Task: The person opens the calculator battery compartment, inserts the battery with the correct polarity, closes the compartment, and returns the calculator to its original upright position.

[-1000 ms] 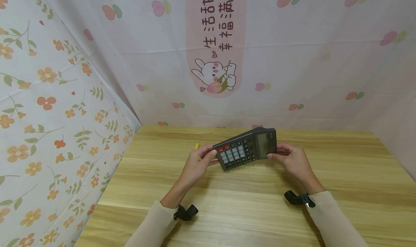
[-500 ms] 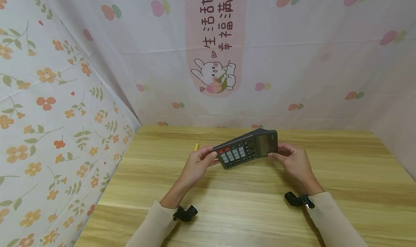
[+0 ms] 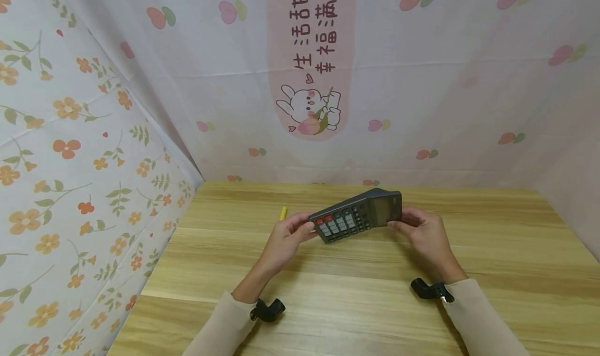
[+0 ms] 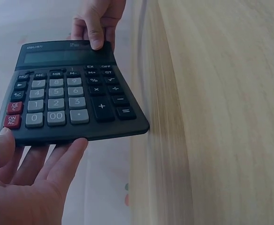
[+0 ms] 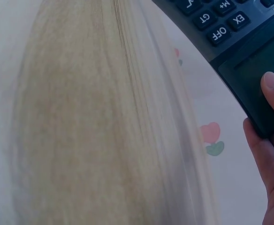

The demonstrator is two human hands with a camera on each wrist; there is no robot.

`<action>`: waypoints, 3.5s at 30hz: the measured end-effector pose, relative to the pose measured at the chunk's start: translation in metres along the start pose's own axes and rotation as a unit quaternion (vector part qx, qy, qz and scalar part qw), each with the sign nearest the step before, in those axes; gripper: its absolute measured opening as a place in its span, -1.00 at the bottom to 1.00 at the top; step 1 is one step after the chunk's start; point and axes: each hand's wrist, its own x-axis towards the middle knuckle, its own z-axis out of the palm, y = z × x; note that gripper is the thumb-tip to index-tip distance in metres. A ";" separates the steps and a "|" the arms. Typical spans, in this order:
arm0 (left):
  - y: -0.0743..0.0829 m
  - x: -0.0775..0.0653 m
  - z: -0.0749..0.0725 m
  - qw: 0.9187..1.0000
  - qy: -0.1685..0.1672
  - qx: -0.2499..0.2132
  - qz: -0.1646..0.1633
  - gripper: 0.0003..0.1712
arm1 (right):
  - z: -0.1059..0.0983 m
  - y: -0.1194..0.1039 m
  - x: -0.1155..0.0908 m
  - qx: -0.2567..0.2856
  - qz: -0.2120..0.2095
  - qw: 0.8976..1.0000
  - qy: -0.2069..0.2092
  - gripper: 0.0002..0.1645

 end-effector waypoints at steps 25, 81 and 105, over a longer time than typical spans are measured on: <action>-0.005 -0.002 0.002 0.987 0.040 -0.015 -0.157 -0.46 | -0.001 -0.004 -0.004 0.011 0.000 1.000 -0.002 -0.79; -0.018 -0.005 0.024 0.951 0.011 -0.136 -0.276 -0.58 | -0.011 0.005 -0.012 0.106 -0.035 0.993 -0.035 -0.74; -0.022 -0.008 0.030 0.948 -0.006 -0.127 -0.291 -0.41 | -0.013 0.016 -0.015 0.182 -0.059 0.980 -0.051 -0.68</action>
